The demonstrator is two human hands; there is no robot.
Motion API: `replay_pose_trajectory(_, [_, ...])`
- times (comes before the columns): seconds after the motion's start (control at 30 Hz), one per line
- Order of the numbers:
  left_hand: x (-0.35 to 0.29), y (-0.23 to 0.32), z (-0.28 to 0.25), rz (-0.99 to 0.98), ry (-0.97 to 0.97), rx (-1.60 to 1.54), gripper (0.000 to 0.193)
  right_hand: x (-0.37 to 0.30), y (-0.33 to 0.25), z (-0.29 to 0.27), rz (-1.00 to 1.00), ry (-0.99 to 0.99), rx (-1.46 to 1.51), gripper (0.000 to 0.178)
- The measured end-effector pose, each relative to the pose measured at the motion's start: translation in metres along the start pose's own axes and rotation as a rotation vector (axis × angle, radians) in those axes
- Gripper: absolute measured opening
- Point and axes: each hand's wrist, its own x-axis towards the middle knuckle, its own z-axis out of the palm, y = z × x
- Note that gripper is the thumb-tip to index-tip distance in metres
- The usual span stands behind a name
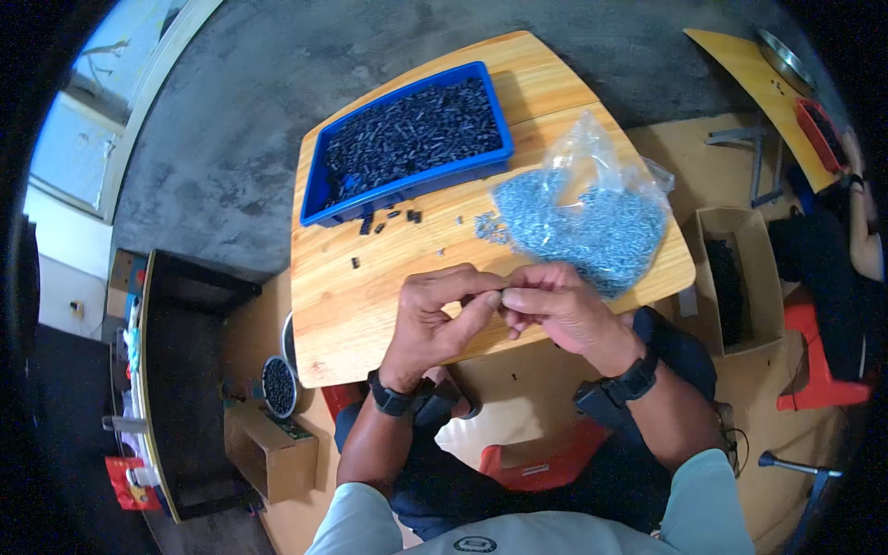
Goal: Assembling small plastic parts by joining black and blue components.
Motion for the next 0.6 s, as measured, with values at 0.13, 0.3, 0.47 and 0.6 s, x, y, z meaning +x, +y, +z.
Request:
replay_pose_trajectory(0.13, [0.001,0.003,-0.012,-0.016,-0.070,0.005,0.012,0.001,0.000,0.001,-0.013,-0.011,-0.041,0.019])
replay_pose_trajectory(0.3, [-0.011,-0.020,-0.064,-0.217,0.178,0.215,0.012,0.001,0.000,0.016,-0.011,0.022,-0.228,0.019])
replay_pose_trajectory(0.47, [-0.015,-0.031,-0.111,-0.310,0.376,0.706,0.015,-0.002,0.005,0.019,-0.014,-0.012,-0.434,0.016])
replay_pose_trajectory(0.6, [-0.015,-0.055,-0.120,-0.402,0.485,0.664,0.013,-0.002,0.001,0.021,0.002,-0.017,-0.456,0.016])
